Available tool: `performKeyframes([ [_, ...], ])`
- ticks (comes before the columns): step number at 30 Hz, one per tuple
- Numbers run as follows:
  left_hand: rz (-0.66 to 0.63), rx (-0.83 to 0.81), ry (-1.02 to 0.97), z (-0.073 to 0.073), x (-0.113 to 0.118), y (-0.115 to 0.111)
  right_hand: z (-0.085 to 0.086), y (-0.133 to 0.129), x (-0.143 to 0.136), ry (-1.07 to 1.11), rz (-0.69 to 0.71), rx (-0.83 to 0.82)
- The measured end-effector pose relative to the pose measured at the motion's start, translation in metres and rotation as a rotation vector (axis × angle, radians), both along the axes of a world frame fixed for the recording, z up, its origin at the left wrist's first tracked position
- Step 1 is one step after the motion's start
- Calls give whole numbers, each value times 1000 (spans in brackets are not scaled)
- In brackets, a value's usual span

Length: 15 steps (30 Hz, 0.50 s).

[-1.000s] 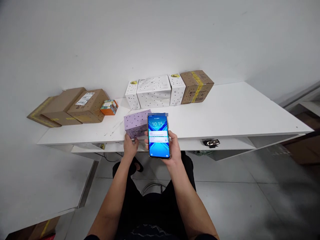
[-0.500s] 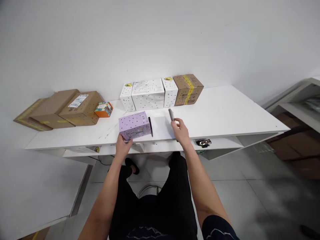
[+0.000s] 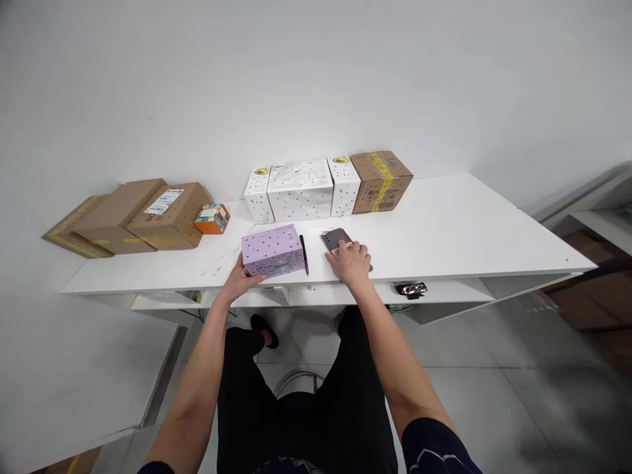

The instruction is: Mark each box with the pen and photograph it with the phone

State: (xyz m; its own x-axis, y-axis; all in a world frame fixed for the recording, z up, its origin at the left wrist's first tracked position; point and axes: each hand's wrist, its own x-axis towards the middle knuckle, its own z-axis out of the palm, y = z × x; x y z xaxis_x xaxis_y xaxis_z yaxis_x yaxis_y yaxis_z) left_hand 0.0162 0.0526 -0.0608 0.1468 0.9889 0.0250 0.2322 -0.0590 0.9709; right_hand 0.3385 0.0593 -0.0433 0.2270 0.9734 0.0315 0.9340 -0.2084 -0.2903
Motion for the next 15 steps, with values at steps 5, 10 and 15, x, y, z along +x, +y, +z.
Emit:
performKeyframes([
  [5,-49,-9,-38,2,-5,4,17,7,-2,470,402,13],
  [10,-56,-51,-102,7,-9,3,29,30,-37,1010,720,-190],
  [15,-4,-67,-166,6,-16,-1,45,15,-60,1083,733,-9],
])
